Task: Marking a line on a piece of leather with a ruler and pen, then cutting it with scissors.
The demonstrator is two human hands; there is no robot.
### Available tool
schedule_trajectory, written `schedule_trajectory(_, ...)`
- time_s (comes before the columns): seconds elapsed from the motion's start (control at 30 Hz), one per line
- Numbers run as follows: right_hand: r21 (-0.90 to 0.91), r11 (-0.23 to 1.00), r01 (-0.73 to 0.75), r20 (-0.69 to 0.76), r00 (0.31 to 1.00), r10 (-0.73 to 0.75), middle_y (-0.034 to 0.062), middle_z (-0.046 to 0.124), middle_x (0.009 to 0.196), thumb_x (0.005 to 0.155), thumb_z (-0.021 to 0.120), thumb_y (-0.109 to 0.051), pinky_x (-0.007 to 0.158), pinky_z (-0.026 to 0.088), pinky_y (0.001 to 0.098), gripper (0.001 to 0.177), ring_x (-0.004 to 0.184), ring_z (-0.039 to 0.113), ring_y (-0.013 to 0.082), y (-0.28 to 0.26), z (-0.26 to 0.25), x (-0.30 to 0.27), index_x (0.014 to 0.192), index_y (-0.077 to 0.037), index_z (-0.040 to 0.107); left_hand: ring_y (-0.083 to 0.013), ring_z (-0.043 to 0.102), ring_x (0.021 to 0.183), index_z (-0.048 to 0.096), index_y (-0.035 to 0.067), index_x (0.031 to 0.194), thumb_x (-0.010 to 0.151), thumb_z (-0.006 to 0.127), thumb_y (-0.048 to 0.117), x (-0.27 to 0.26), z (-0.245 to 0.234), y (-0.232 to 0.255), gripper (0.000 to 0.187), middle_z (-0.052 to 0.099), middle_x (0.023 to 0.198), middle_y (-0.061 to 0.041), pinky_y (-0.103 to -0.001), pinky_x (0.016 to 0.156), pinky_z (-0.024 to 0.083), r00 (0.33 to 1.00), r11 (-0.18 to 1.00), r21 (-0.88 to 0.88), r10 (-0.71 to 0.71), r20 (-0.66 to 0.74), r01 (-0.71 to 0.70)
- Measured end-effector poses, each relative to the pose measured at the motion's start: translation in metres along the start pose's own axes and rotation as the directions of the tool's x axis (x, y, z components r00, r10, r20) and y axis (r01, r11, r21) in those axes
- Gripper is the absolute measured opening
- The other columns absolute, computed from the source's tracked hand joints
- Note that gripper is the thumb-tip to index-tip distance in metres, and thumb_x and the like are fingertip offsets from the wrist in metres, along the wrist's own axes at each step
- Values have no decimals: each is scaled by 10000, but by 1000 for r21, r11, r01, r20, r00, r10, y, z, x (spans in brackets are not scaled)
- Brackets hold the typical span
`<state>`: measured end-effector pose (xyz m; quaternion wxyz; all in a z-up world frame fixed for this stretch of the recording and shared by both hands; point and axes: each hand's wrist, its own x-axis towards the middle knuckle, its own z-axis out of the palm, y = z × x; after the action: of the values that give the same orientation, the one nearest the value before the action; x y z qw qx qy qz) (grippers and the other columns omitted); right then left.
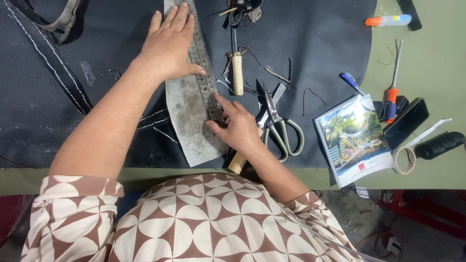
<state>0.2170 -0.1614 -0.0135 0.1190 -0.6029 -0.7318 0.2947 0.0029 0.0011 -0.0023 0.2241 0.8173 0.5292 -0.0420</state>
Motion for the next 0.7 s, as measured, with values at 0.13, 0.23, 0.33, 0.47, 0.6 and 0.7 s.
schedule_trajectory(0.13, -10, 1000, -8, 14, 1000, 8, 25, 602, 909, 858, 794, -467, 644, 567, 339, 762, 654, 601, 158, -2, -1, 0, 1517, -201, 520, -352, 8, 1581, 108, -20, 1631, 770, 756, 595, 0, -2, 5, 1240, -4, 1713, -212, -531, 1251, -4, 999, 1000, 8, -22, 42, 21)
schedule_trajectory(0.23, -12, 1000, -20, 17, 1000, 20, 21, 603, 914, 861, 780, -495, 637, 565, 345, 768, 648, 604, 156, 0, 0, 0, 1522, -210, 514, -374, 41, 1575, 145, -36, 1625, 773, 765, 583, 1, 2, 3, 1222, 25, 1708, -228, -542, 1250, 36, 1000, 1000, 30, 3, 11, -4)
schedule_trajectory(0.33, -12, 1000, -7, 0, 1000, 7, 14, 594, 896, 854, 792, -483, 637, 558, 345, 764, 638, 602, 154, 0, 0, 0, 1514, -204, 526, -361, 36, 1577, 144, -22, 1627, 773, 758, 596, -1, -3, 4, 1219, 20, 1711, -217, -539, 1251, 20, 999, 1000, 10, -3, 33, 2)
schedule_trajectory(0.47, -22, 1000, -20, 21, 1000, 20, 23, 610, 903, 861, 785, -484, 638, 566, 345, 771, 653, 607, 155, -1, -1, -1, 1523, -196, 514, -343, 39, 1580, 154, -12, 1630, 760, 759, 617, -2, -1, 2, 1232, 22, 1715, -201, -536, 1250, 13, 1000, 1000, -2, 5, 18, -5)
schedule_trajectory(0.6, -27, 999, -41, 26, 999, 42, 22, 617, 911, 853, 789, -472, 643, 572, 343, 765, 660, 616, 151, -5, -4, 0, 1514, -193, 524, -326, 19, 1585, 134, 11, 1638, 717, 777, 646, -3, -3, 2, 1291, -1, 1720, -182, -522, 1251, -14, 1000, 1000, -6, -4, 31, 5)
schedule_trajectory(0.7, -23, 999, -38, 21, 999, 39, 17, 613, 904, 851, 790, -473, 646, 567, 345, 760, 654, 613, 150, -4, -3, 0, 1509, -196, 531, -332, 24, 1583, 143, 3, 1636, 720, 783, 637, -3, -1, 2, 1285, 9, 1718, -188, -531, 1250, -6, 1000, 1000, -12, 4, 15, -3)
